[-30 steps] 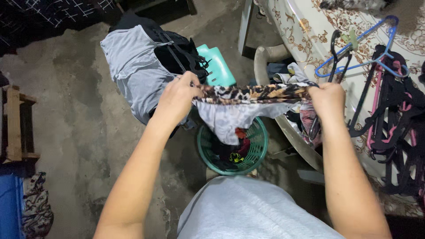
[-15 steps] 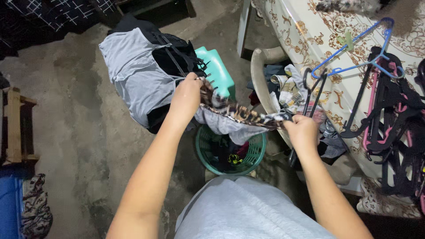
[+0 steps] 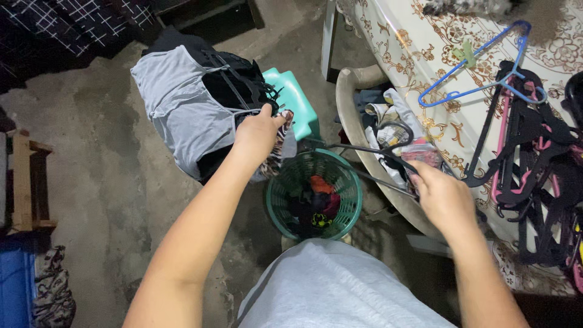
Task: The person takes various items of clothing from a basket and hangs them onto plastic hangers.
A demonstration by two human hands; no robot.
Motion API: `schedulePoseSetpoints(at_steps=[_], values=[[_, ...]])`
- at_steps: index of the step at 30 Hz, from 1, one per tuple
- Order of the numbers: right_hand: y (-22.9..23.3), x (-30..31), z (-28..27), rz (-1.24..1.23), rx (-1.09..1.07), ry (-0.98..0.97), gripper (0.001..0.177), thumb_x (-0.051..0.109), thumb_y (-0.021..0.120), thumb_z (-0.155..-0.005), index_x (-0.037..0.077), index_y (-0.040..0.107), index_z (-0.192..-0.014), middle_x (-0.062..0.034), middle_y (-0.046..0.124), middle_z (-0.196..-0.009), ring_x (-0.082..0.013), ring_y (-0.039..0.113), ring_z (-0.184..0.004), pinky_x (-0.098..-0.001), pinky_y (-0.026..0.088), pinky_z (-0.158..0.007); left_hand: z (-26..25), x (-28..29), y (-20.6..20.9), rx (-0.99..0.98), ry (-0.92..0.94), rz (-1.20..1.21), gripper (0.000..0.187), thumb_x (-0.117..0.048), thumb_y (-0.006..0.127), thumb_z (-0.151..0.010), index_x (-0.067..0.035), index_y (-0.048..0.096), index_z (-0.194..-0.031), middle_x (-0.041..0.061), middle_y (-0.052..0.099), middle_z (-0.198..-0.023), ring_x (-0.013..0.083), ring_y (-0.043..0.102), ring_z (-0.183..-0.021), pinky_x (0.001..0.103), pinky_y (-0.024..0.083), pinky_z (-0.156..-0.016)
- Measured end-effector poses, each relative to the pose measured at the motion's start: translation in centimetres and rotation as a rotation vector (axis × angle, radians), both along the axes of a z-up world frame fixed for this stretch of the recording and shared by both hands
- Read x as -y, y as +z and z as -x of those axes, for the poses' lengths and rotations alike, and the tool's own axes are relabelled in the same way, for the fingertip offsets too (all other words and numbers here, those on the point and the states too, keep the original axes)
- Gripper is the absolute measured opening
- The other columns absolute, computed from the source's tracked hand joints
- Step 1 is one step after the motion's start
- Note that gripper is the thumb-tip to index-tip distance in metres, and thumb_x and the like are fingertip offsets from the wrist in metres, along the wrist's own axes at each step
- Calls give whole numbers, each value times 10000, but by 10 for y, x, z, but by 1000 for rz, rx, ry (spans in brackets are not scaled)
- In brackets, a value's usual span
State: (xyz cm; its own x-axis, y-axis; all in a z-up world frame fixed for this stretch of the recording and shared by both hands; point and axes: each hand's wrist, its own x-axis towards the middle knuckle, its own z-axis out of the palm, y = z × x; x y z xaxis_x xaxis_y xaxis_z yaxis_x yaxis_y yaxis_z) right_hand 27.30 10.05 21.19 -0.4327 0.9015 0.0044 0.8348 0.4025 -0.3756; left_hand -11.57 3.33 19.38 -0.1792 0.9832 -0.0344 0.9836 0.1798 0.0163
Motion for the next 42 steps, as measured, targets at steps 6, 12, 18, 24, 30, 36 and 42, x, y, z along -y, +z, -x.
schedulePoseSetpoints(at_steps=[6, 12, 18, 24, 30, 36, 42], values=[[21, 9, 18, -102, -187, 170, 288, 269, 664, -942, 231, 727, -1220, -111, 744, -1070, -361, 707, -937, -462, 559, -785, -15, -2, 12, -106, -55, 11, 469, -45, 649, -840, -222, 647, -1274, 94, 594, -1170, 355, 702, -883, 437, 586, -723], [19, -13, 60, -199, -319, 321, 262, 202, 690, -943, 176, 744, -1198, -111, 743, -1126, -324, 710, -989, -440, 546, -820, -53, -2, 49, -80, -342, -217, 322, -96, 658, -801, -133, 665, -1120, 47, 664, -1136, 312, 666, -1023, 424, 572, -807], [-11, 5, 74, -664, -583, 120, 190, 61, 738, -908, 92, 696, -1090, -165, 569, -1165, -348, 547, -1112, -453, 435, -966, -57, 3, 99, 169, -287, -130, 302, -262, 583, -993, -59, 601, -1216, 118, 736, -938, 332, 701, -939, 510, 522, -779], [-59, 70, 161, -197, -899, 382, 328, 47, 752, -817, 56, 666, -1133, -189, 507, -1147, -354, 535, -1053, -450, 453, -957, -78, 20, 113, 487, -246, -231, 247, -184, 471, -1012, -39, 574, -1183, 131, 740, -1014, 350, 715, -898, 469, 542, -763], [-109, 3, 176, 162, -719, 303, 472, -12, 699, -785, 77, 673, -1248, -186, 709, -1182, -316, 668, -1120, -385, 507, -975, -35, 27, 111, 401, -307, -406, 303, -276, 557, -1022, -4, 615, -1140, 217, 705, -1012, 403, 680, -980, 491, 527, -806], [-111, -115, 109, 37, -499, 236, 533, -61, 598, -774, 80, 668, -1283, -189, 716, -1145, -328, 689, -1054, -377, 515, -946, 15, 68, 132, 488, -74, -358, 322, -308, 572, -993, -69, 704, -1164, 179, 711, -1040, 412, 660, -960, 497, 518, -794], [-56, -150, 88, -6, -540, 303, 564, -91, 540, -771, 83, 702, -1283, -172, 723, -1236, -295, 691, -1102, -347, 509, -947, 12, 72, 121, 371, -9, -164, 299, -343, 587, -1000, -73, 716, -999, 158, 717, -979, 402, 659, -972, 524, 506, -793]])
